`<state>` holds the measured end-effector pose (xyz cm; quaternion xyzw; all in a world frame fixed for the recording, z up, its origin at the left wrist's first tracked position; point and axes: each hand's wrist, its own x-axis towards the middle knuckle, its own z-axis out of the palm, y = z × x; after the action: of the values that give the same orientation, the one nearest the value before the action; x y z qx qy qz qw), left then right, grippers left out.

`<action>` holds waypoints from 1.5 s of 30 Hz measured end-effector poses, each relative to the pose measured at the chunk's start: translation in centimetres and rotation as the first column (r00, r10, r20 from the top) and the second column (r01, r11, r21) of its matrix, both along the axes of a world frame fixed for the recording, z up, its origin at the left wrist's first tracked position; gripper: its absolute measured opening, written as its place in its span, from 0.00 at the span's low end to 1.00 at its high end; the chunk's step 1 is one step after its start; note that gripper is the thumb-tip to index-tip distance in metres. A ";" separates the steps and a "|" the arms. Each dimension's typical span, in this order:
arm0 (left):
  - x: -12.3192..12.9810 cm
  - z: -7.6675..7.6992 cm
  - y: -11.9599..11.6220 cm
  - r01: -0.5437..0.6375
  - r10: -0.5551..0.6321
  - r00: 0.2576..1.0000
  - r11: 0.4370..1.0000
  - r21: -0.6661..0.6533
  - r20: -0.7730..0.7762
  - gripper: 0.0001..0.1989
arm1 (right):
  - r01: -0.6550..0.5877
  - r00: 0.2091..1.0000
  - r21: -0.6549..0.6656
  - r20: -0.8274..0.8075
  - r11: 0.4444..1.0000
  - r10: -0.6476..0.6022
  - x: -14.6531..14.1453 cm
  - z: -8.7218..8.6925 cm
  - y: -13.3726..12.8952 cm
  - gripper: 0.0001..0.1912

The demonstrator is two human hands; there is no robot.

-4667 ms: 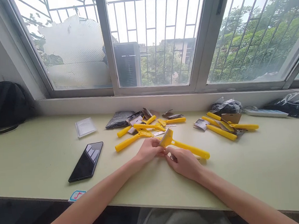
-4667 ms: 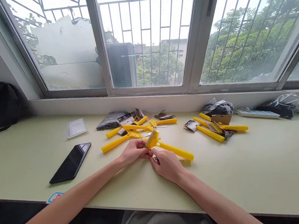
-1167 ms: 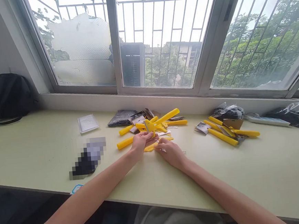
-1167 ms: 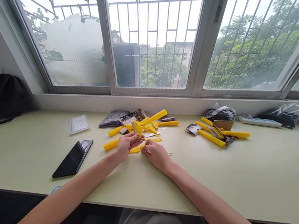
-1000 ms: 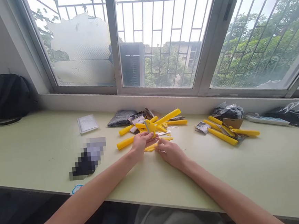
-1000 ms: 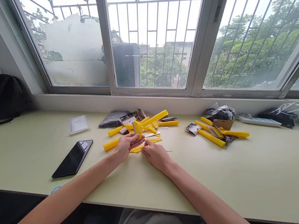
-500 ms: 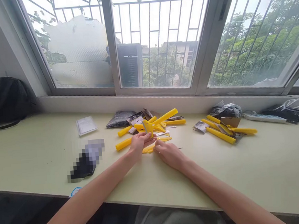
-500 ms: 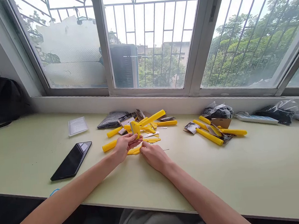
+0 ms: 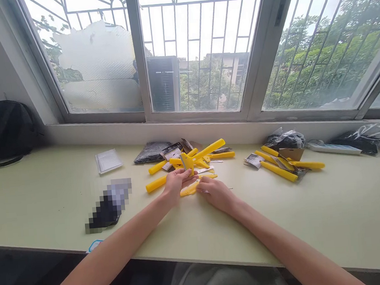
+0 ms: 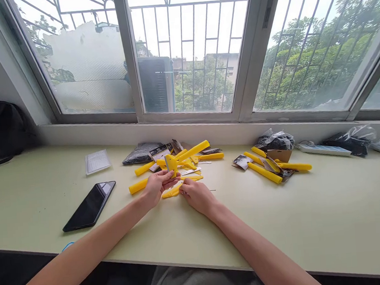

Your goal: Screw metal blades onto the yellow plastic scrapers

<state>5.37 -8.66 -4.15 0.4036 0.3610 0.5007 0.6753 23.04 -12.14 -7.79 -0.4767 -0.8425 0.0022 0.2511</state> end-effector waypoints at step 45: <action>1.1 -1.1 -0.7 0.059 -0.050 0.988 0.997 0.057 -0.144 0.04 | 0.002 0.964 -0.265 -0.255 0.964 -0.072 6.3 0.7 -8.0 0.16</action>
<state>6.45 -9.36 -5.25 0.4684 0.3818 0.4627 0.6486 29.35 -20.14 -7.10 -0.5171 -0.7847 0.1721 0.2953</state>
